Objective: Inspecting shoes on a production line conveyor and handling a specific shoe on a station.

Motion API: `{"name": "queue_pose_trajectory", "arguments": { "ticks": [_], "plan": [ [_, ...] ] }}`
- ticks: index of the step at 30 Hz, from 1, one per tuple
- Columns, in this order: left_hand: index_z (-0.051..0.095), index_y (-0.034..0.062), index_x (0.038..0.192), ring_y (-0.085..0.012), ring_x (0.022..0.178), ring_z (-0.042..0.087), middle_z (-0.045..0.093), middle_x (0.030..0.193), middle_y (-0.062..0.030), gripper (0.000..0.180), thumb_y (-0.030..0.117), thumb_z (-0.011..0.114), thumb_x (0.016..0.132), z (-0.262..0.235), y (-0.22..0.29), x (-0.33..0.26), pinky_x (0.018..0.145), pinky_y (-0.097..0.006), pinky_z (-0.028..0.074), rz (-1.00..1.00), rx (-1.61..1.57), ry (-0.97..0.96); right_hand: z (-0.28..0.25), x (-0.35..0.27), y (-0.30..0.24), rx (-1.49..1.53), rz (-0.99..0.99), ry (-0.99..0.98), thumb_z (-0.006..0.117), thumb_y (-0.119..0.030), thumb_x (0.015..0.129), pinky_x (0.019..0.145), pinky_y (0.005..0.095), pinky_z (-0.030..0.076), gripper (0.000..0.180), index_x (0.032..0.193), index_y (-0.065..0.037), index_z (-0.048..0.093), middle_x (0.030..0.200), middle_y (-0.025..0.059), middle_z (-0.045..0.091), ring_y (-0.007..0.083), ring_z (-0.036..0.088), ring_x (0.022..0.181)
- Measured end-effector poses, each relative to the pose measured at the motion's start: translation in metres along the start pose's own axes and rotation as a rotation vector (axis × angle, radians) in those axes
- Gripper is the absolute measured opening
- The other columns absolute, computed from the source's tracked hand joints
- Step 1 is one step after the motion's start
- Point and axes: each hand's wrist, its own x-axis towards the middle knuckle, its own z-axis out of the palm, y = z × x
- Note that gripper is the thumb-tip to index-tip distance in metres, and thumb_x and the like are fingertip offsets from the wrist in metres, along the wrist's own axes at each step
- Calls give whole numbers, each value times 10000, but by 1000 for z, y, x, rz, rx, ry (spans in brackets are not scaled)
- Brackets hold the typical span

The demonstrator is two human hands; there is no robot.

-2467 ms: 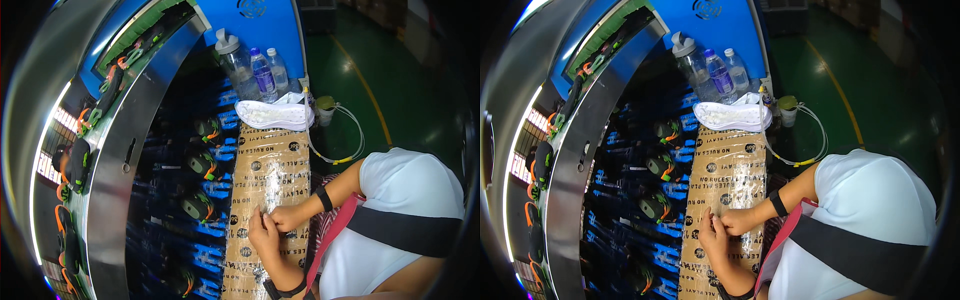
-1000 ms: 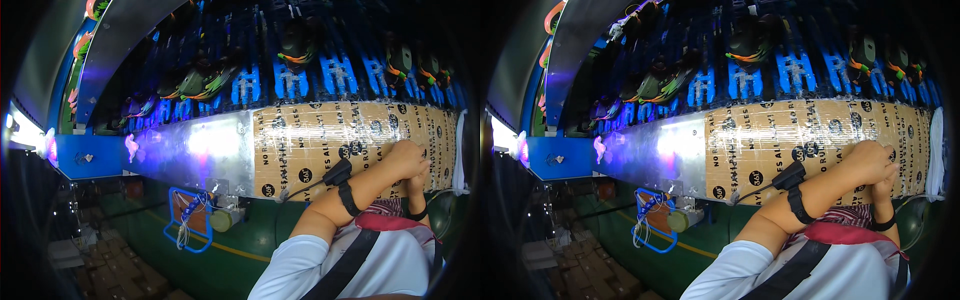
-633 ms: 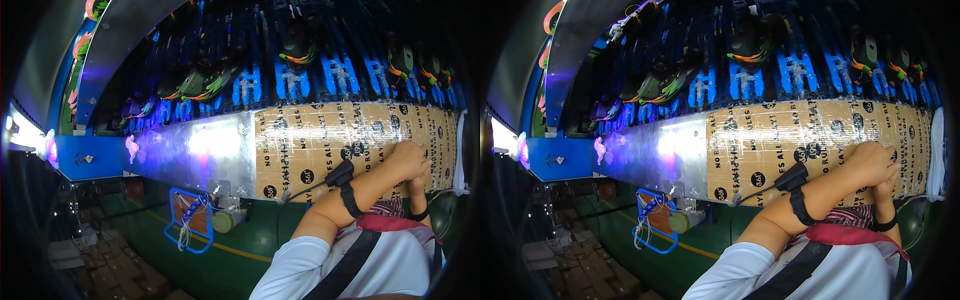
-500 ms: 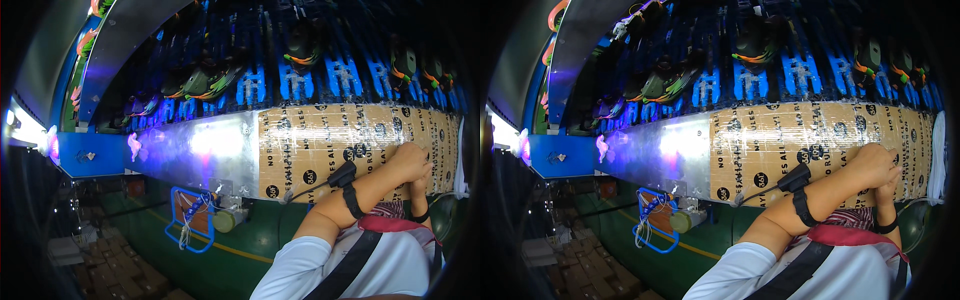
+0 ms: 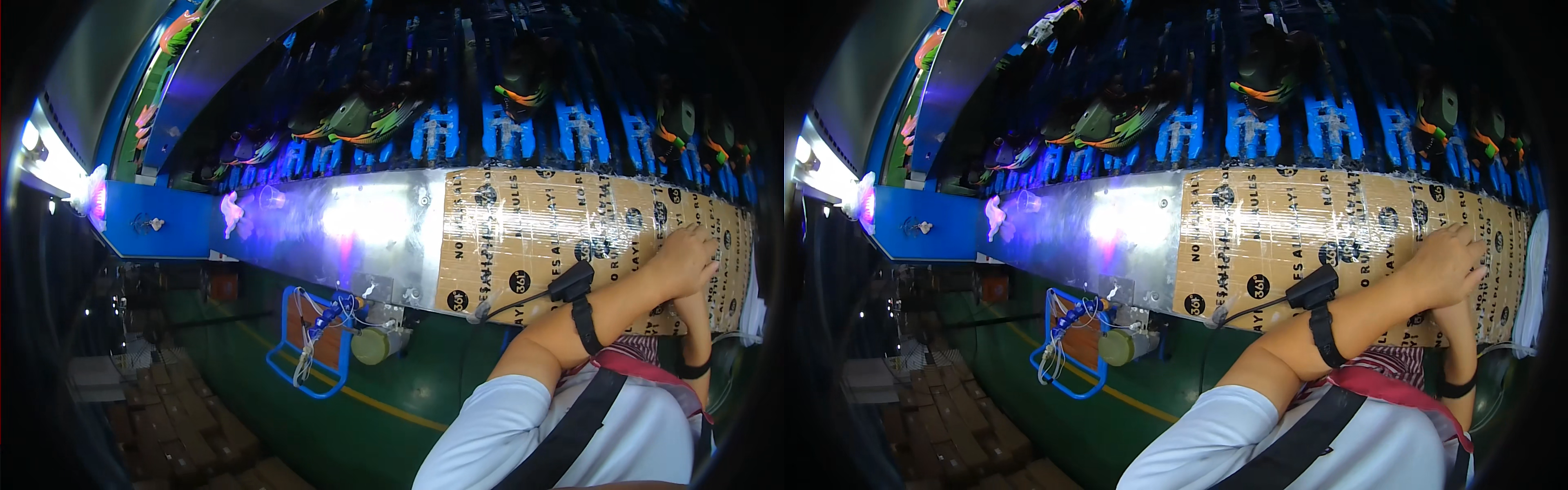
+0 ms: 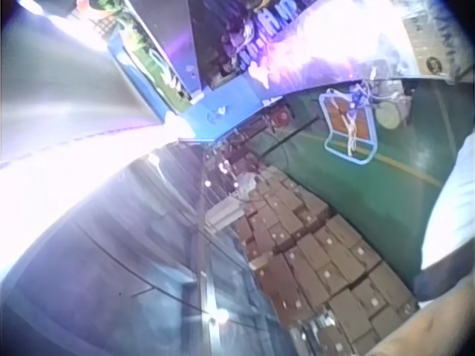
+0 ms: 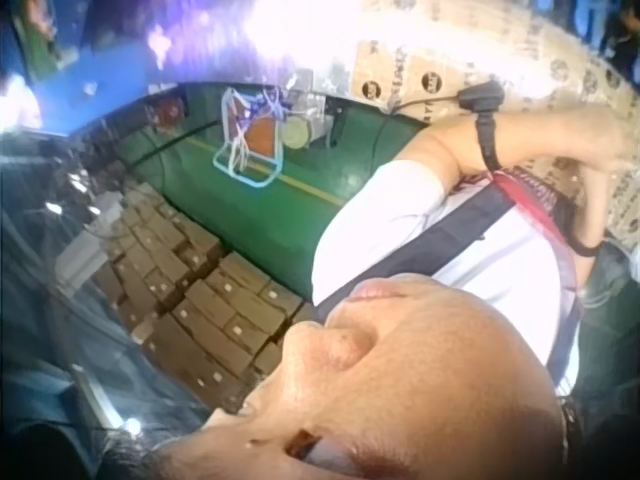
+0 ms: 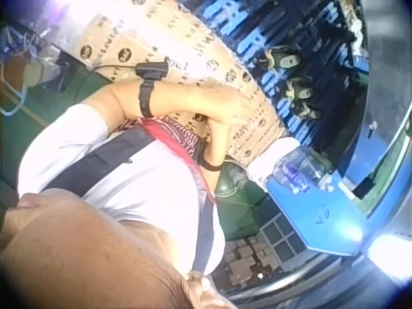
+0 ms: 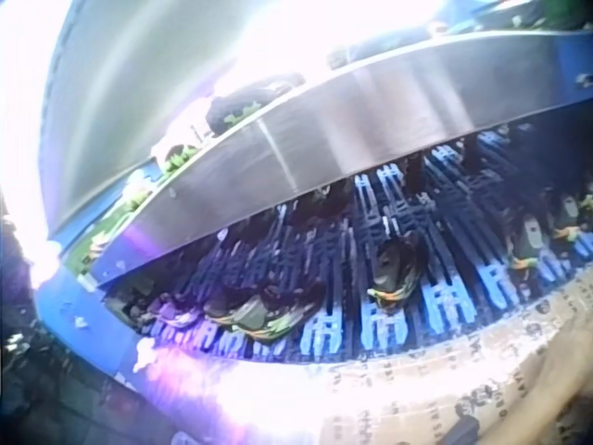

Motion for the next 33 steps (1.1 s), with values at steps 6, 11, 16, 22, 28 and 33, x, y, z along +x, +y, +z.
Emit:
{"name": "queue_pose_trajectory", "arguments": {
  "ticks": [6, 11, 16, 22, 28, 33],
  "plan": [
    [474, -59, 1095, -419, 1066, 389, 415, 1114, -269, 410, 168, 515, 756, -20, 10, 5, 923, -451, 329, 18, -228, 194, -28, 22, -34, -28, -9, -78, 462, -137, 872, 819, 284, 418, 300, 1108, 45, 491, 1044, 111, 556, 166, 528, 951],
    [356, -71, 1236, -475, 1210, 237, 232, 1293, -340, 542, 176, 490, 772, -28, -5, 4, 1012, -494, 197, 41, 71, 385, 4, 78, -76, 223, -290, 260, 473, -105, 858, 770, 259, 446, 270, 1079, 47, 501, 974, 106, 588, 172, 566, 910],
    [403, -81, 1190, -500, 1247, 141, 162, 1326, -361, 539, 182, 519, 734, -28, 2, 9, 1016, -551, 128, 17, 141, 353, 19, 65, -92, 180, -391, 275, 471, -118, 858, 774, 254, 444, 286, 1093, 43, 498, 989, 101, 582, 162, 562, 903],
    [435, -78, 1147, -506, 1239, 150, 202, 1300, -354, 496, 135, 539, 712, -31, -9, 8, 1002, -578, 124, -9, 130, 370, 40, 70, -119, 222, -499, 269, 469, -132, 858, 779, 248, 441, 305, 1110, 38, 495, 1007, 96, 576, 150, 557, 895],
    [310, -57, 1276, -476, 1204, 263, 272, 1299, -303, 567, 196, 516, 814, -41, -18, 9, 1003, -525, 197, 227, 50, 581, 18, 94, -122, 415, -407, 410, 467, -147, 858, 783, 242, 438, 324, 1127, 32, 491, 1024, 91, 569, 137, 552, 887],
    [417, -67, 1196, -348, 1096, 449, 464, 1177, -233, 525, 255, 544, 801, -36, -8, 15, 945, -408, 332, -62, -354, 213, -50, 123, -107, 1433, -207, 510, 512, -81, 819, 517, 220, 443, 222, 1021, 12, 525, 736, 95, 604, 122, 555, 567]
  ]
}}
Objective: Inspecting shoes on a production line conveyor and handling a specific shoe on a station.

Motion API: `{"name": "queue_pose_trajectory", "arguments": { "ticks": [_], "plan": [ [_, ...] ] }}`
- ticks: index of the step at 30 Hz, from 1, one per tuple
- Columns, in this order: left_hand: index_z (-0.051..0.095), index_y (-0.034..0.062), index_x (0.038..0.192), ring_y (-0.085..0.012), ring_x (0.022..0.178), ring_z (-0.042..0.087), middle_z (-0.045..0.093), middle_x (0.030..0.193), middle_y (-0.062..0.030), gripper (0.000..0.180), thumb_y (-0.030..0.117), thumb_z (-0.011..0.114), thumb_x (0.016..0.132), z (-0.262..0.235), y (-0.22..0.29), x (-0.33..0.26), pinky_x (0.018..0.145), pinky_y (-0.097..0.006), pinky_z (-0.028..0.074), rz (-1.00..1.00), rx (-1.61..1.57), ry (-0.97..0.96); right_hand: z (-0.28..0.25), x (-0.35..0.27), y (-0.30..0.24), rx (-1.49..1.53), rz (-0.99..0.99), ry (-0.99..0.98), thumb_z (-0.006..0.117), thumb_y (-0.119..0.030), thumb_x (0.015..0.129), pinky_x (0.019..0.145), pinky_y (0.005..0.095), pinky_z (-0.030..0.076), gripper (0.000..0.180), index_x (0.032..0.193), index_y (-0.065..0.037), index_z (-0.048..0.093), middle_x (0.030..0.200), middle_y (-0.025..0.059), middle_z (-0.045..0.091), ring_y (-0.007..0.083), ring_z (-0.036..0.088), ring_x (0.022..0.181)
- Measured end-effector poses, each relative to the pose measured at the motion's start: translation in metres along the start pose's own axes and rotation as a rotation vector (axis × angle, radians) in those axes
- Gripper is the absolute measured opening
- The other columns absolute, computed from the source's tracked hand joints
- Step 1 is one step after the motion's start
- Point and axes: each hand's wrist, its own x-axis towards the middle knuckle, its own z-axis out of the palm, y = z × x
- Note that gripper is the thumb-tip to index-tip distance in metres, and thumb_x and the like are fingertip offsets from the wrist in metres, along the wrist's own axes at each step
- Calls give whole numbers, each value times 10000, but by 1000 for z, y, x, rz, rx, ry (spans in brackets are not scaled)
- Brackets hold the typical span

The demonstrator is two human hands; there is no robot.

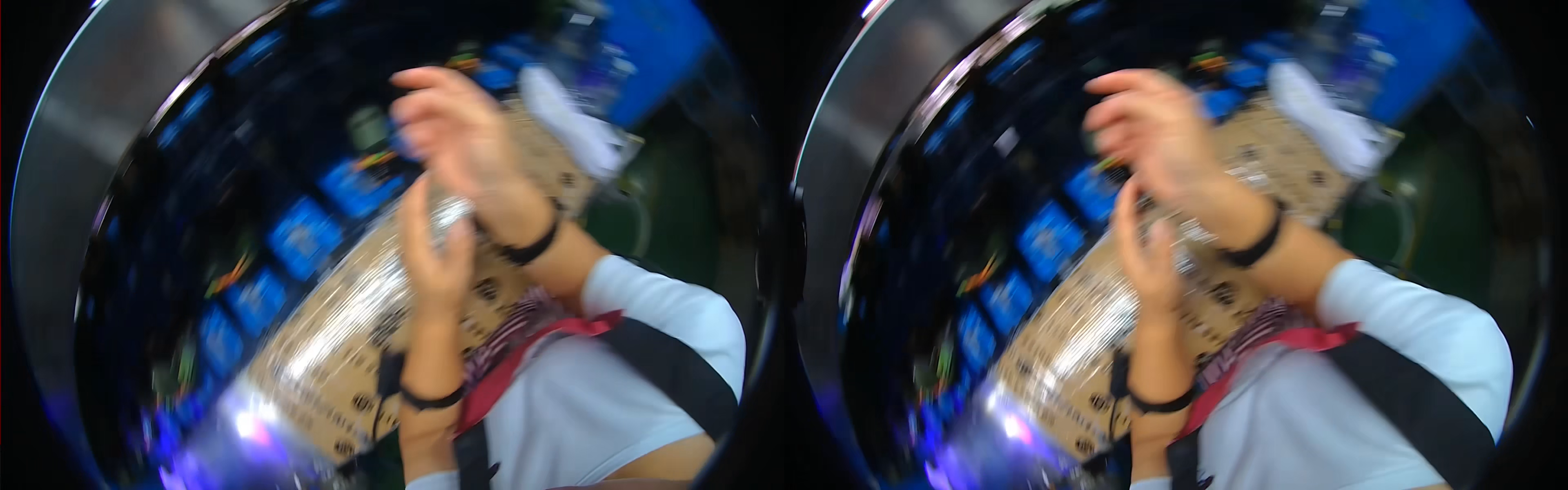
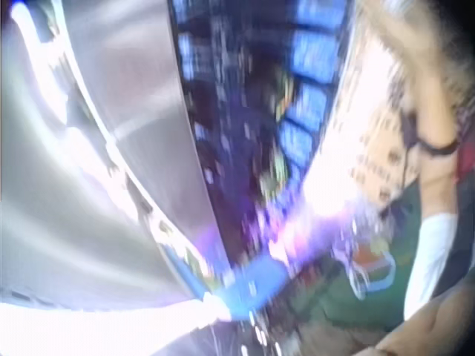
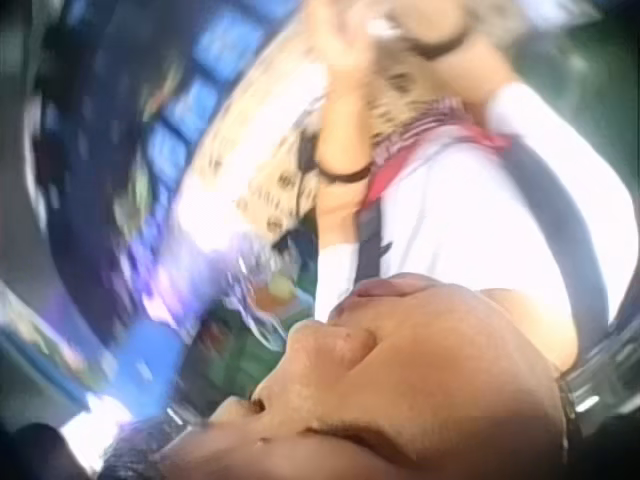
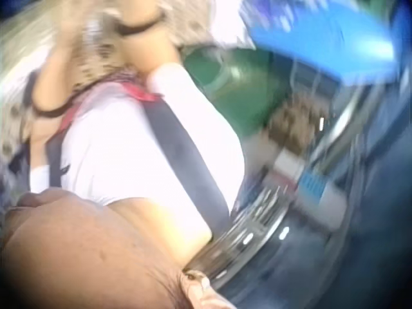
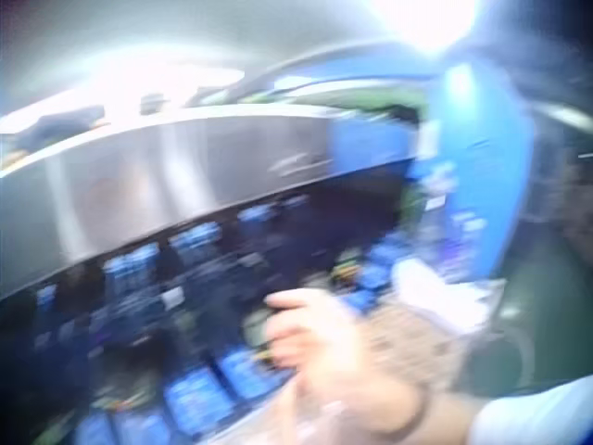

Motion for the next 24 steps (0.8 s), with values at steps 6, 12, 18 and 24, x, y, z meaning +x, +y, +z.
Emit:
{"name": "queue_pose_trajectory", "arguments": {
  "ticks": [6, 12, 18, 24],
  "plan": [
    [552, -48, 1029, -380, 1058, 456, 488, 1125, -231, 503, 271, 703, 670, 10, 9, -9, 907, -418, 349, 114, 89, -579, 4, -6, -44, 227, -3, -70, 486, -83, 818, 497, 222, 393, 173, 979, -29, 521, 720, 62, 572, 116, 506, 561],
    [590, 10, 957, -372, 980, 470, 512, 1065, -195, 349, 112, 674, 635, 18, 4, -6, 850, -433, 366, 85, 107, -646, -4, -3, -41, 401, 130, 16, 478, -70, 782, 489, 210, 382, 119, 892, -61, 522, 665, 24, 537, 94, 479, 535],
    [615, -3, 910, -309, 940, 533, 578, 989, -165, 276, 106, 662, 661, 20, -4, -13, 839, -365, 395, 126, 234, -632, -17, -6, -31, 680, 281, 49, 502, -55, 765, 439, 207, 354, 120, 883, -59, 528, 634, 23, 518, 103, 447, 501],
    [616, 31, 897, -380, 914, 496, 568, 950, -177, 251, 110, 645, 660, 22, -5, -18, 810, -427, 380, 159, 201, -663, -16, -16, -35, 882, 375, 64, 497, -67, 764, 426, 203, 324, 92, 849, -74, 530, 604, 4, 482, 94, 406, 472]
  ]
}}
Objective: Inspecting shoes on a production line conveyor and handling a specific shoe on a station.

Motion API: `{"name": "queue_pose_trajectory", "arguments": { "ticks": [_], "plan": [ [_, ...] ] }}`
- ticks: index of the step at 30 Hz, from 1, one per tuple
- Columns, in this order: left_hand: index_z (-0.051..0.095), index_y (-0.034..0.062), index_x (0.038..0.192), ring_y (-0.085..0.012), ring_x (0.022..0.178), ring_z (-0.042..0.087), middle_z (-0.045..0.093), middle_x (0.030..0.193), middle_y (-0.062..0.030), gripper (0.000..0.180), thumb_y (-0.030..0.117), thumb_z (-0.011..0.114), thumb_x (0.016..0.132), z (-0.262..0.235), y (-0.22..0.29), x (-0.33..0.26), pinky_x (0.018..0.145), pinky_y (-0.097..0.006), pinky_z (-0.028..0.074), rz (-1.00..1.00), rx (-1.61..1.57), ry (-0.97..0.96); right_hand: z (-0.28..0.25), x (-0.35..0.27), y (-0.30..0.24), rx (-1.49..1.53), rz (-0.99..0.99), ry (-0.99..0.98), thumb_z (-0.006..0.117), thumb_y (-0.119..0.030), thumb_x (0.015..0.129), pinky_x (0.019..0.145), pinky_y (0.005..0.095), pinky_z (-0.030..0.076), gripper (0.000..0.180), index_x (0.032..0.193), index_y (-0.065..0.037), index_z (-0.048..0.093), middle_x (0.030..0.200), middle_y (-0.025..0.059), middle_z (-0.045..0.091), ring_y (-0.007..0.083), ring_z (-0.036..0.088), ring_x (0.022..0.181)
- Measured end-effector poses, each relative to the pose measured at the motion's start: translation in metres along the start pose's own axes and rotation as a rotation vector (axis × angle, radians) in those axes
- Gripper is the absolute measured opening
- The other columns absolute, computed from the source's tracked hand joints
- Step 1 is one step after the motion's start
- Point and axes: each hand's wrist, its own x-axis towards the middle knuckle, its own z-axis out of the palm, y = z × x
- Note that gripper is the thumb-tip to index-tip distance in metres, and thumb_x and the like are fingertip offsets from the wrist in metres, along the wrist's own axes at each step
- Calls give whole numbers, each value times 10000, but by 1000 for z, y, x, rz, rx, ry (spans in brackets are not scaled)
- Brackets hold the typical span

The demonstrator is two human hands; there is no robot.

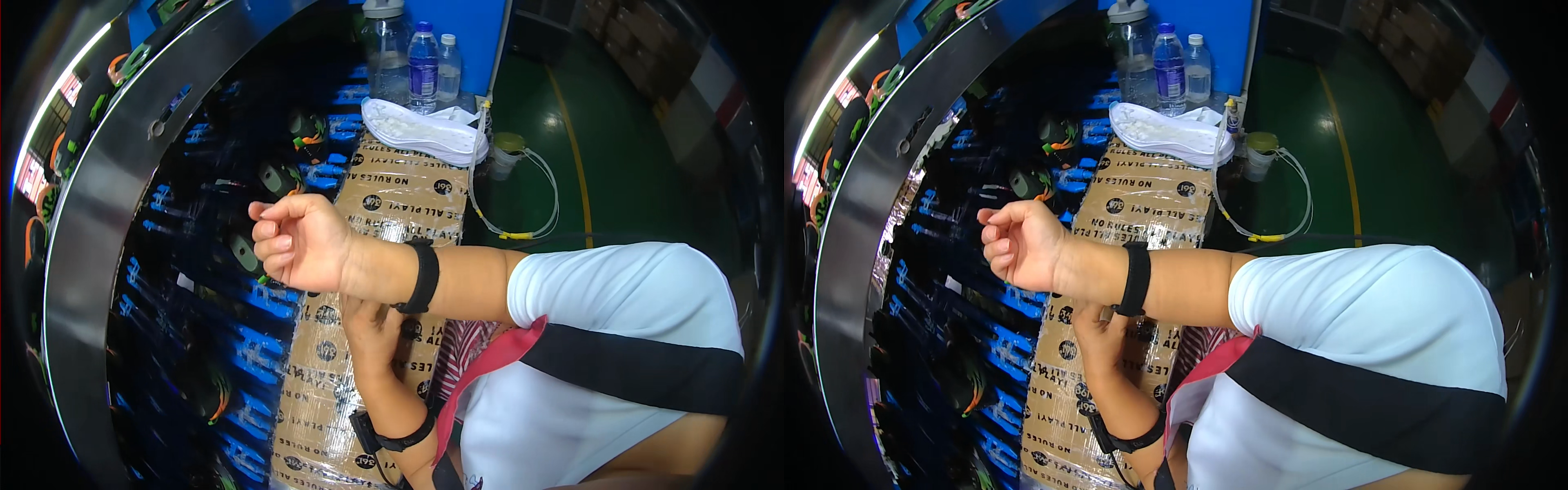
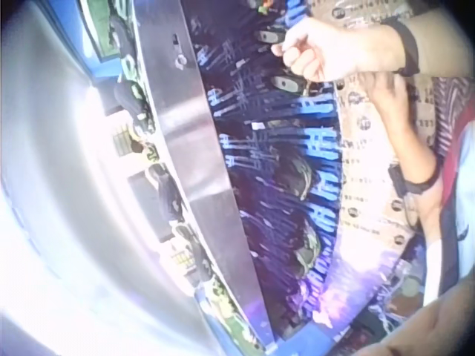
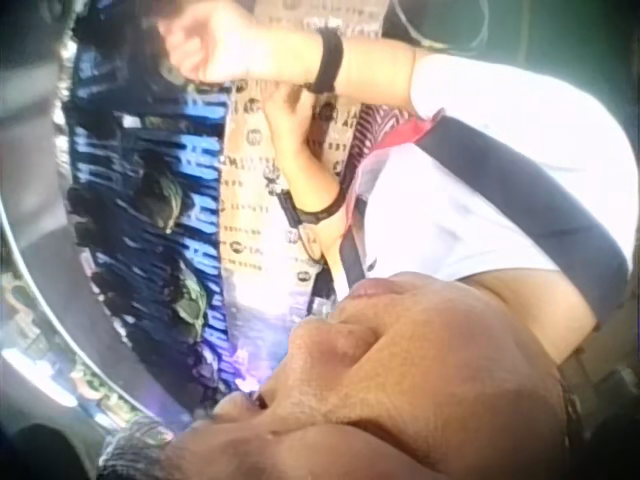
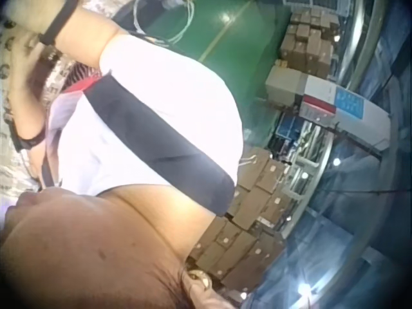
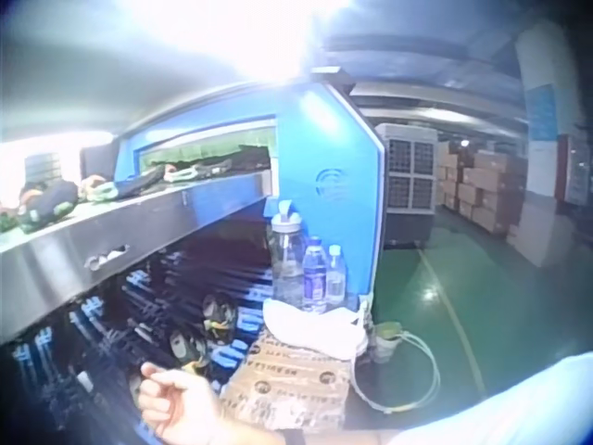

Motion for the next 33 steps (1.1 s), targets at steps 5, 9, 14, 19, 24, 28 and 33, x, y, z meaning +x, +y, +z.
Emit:
{"name": "queue_pose_trajectory", "arguments": {
  "ticks": [5, 9, 14, 19, 24, 28, 33],
  "plan": [
    [621, 23, 879, -327, 924, 522, 577, 957, -186, 217, 158, 654, 712, 8, -9, -10, 823, -406, 386, -219, -161, -95, 13, -10, 3, 151, 114, -153, 500, -89, 768, 416, 202, 314, 80, 829, -81, 551, 599, 2, 477, 89, 403, 466],
    [614, -6, 876, -280, 842, 560, 584, 908, -200, 195, 152, 598, 763, 26, 8, 6, 775, -370, 420, -96, -300, 204, 19, -13, 21, 154, 188, -226, 507, -124, 770, 413, 207, 311, 101, 844, -85, 562, 593, 2, 479, 90, 404, 471],
    [584, -25, 963, -278, 918, 550, 582, 974, -180, 217, 80, 542, 778, 42, 23, 3, 828, -327, 407, 9, 128, 320, 14, -14, 51, -756, -23, -116, 476, -50, 744, 374, 219, 340, 140, 852, -7, 554, 570, 44, 537, 92, 461, 409],
    [597, -33, 867, -285, 751, 549, 578, 837, -158, 208, -11, 432, 743, 22, 7, 1, 693, -372, 436, 78, 122, 320, 4, 9, -5, -1278, -541, -64, 439, -36, 780, 424, 208, 374, 143, 831, 3, 566, 576, 42, 555, 62, 484, 461],
    [563, -43, 940, -187, 705, 539, 566, 793, -118, 222, -14, 438, 759, 20, 22, -3, 649, -277, 434, -43, -28, 417, -14, 48, -19, -1715, -1104, -113, 468, -19, 733, 485, 297, 411, 110, 764, -1, 572, 553, 92, 562, 177, 549, 494],
    [435, -12, 1139, -106, 621, 485, 537, 745, -63, 334, -21, 434, 805, 29, 19, -3, 601, -221, 416, -154, -299, 187, -37, 51, -15, -2040, -950, -94, 473, -57, 715, 536, 387, 442, 120, 750, -38, 586, 587, 137, 570, 304, 568, 562],
    [325, 13, 1215, -105, 576, 473, 530, 715, -71, 426, -4, 465, 813, 30, 26, 0, 523, -211, 412, -315, -639, 226, -55, 54, -6, -2061, -962, -4, 503, -101, 674, 575, 412, 464, 116, 705, -72, 611, 625, 160, 593, 334, 586, 610]
  ]
}}
